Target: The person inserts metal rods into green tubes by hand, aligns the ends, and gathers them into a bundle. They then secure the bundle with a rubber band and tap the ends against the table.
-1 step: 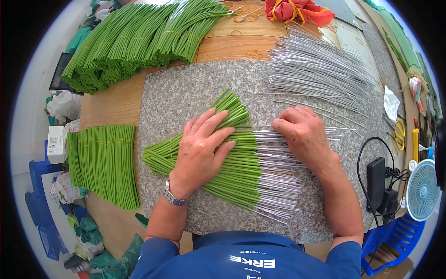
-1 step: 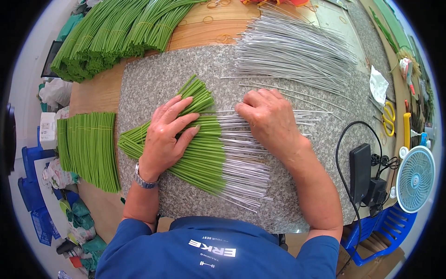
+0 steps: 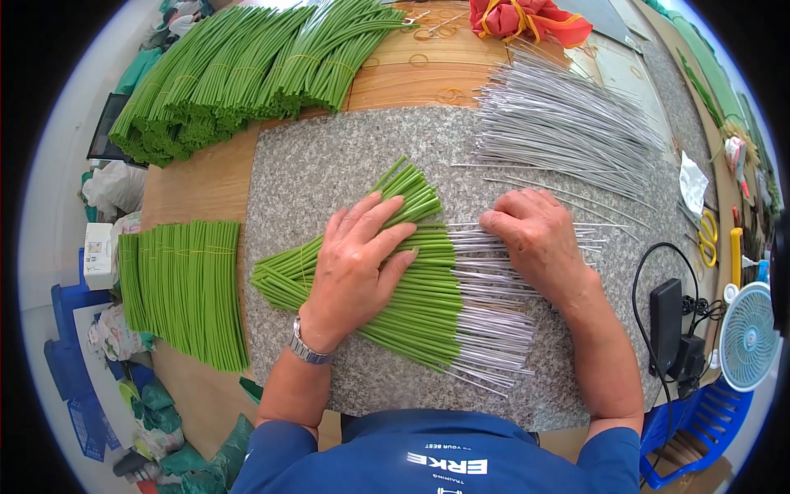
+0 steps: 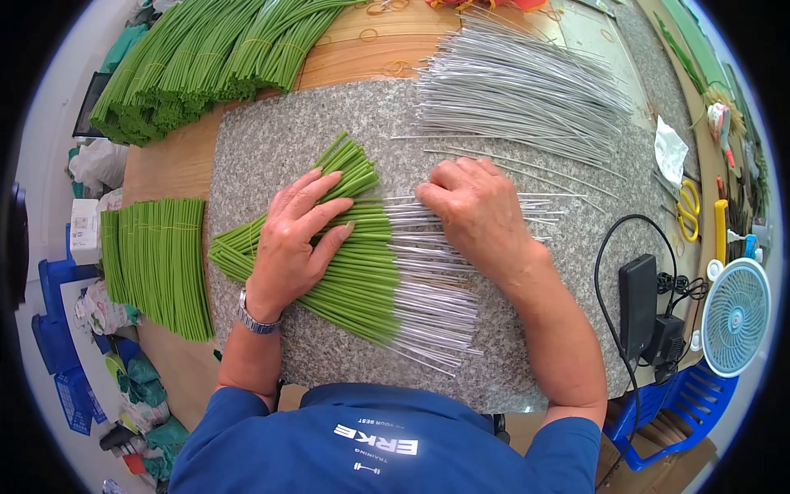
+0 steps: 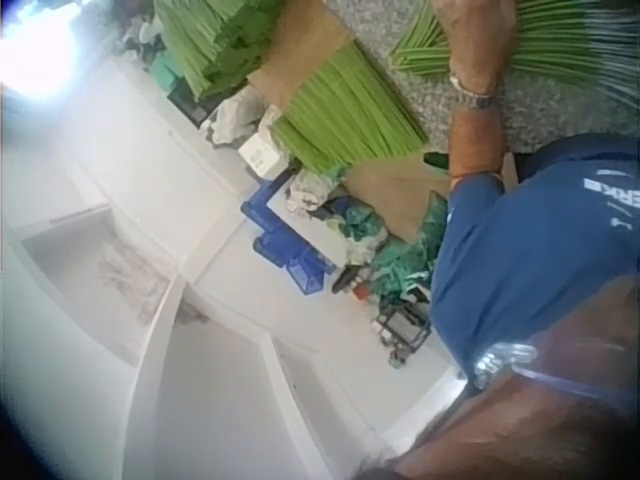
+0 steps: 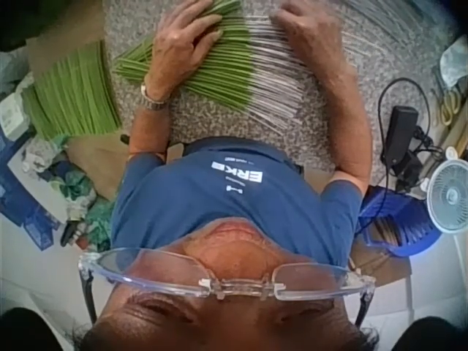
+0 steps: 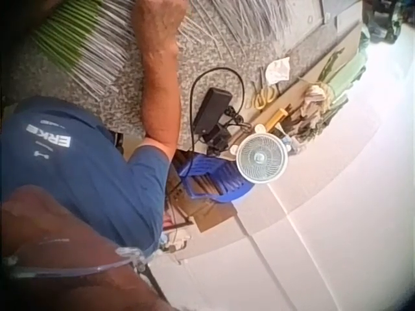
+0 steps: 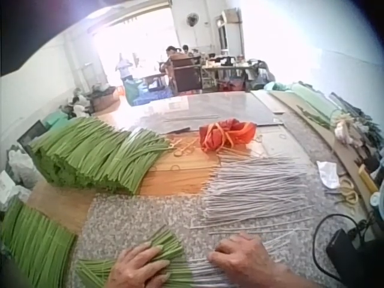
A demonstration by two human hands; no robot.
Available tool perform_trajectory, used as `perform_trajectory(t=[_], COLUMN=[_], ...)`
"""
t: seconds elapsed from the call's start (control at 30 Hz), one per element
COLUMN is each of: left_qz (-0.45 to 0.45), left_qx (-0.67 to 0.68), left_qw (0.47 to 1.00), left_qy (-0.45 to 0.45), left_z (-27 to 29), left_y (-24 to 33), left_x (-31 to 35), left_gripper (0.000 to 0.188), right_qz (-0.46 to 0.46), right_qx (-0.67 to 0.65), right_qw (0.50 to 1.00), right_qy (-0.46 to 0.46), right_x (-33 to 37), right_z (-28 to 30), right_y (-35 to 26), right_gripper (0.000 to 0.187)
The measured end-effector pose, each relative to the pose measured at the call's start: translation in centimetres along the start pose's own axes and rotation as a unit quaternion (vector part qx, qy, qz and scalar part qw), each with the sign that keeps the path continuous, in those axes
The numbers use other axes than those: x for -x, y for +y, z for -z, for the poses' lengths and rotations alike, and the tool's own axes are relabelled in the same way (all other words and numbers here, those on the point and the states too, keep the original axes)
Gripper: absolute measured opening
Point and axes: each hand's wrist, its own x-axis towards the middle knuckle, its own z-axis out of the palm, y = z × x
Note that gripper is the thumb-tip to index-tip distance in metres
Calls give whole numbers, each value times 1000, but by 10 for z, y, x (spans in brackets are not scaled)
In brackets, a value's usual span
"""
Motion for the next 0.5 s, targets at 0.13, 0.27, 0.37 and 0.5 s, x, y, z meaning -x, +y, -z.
perform_trajectory(t=[0.13,0.27,0.37,0.5], left_qz=[0,-7,-11,-11], left_qx=[0,-21,-21,-26], left_qw=[1000,1000,1000,999], left_qy=[1,-12,-19,-23], left_z=[-2,1,3,2], left_y=[0,1,2,0], left_x=[0,-1,-1,1], left_gripper=[30,29,29,28], right_qz=[-4,17,23,28], right_qx=[-36,-55,-72,-80], right_qw=[999,995,993,993], right_qy=[-32,-80,-90,-82], right_x=[0,-6,-5,-6], right_z=[-2,-7,-10,-4], right_y=[-3,-18,-21,-21], right_gripper=[21,27,29,34])
